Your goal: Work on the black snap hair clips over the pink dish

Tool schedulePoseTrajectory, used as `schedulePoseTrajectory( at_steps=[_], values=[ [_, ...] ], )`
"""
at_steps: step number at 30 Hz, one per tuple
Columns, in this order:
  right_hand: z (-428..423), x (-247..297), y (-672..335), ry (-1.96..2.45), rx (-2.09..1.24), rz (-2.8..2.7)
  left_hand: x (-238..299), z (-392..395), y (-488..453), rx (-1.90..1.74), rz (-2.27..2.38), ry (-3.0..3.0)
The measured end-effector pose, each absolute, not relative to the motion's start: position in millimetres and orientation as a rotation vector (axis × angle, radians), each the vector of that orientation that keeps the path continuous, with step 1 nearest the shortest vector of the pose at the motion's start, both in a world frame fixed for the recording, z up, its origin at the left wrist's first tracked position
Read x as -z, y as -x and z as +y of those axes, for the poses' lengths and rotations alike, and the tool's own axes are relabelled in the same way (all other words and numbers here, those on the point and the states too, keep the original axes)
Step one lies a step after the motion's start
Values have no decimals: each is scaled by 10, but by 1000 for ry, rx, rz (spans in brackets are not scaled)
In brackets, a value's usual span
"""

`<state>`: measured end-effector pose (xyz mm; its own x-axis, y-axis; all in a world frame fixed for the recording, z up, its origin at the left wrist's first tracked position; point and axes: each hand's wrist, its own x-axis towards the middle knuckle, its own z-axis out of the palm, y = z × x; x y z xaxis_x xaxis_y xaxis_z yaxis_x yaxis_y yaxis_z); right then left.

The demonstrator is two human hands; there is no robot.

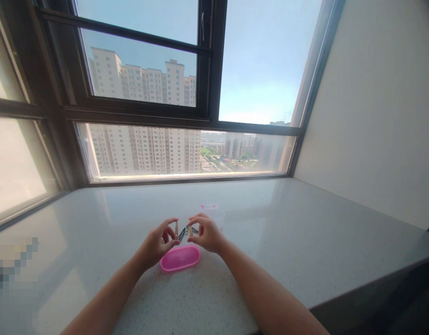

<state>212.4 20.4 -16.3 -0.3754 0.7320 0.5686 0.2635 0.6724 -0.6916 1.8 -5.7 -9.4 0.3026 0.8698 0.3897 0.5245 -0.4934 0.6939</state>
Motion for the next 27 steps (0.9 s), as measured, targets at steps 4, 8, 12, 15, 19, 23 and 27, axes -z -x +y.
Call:
schedulePoseTrajectory(
  at_steps=[4,8,12,15,19,23,27],
  values=[
    [212,172,-2121,777,-638,-1932,107,-46,-12,-1072,1236,-2133],
    [203,165,-2115,772,-640,-1932,122,-36,-6,-1080,1222,-2123],
    [189,151,-2114,780,-636,-1939,138,-23,-1,-1084,1224,-2115],
    [186,147,-2115,775,-634,-1938,152,-12,7,-1074,1217,-2120],
    [186,141,-2117,779,-622,-1943,155,-13,10,-1074,1217,-2119],
    [184,135,-2121,798,-605,-1953,129,-35,-1,-1083,1207,-2102],
    [191,142,-2124,795,-610,-1954,98,-57,-15,-1086,1216,-2089]
  ],
)
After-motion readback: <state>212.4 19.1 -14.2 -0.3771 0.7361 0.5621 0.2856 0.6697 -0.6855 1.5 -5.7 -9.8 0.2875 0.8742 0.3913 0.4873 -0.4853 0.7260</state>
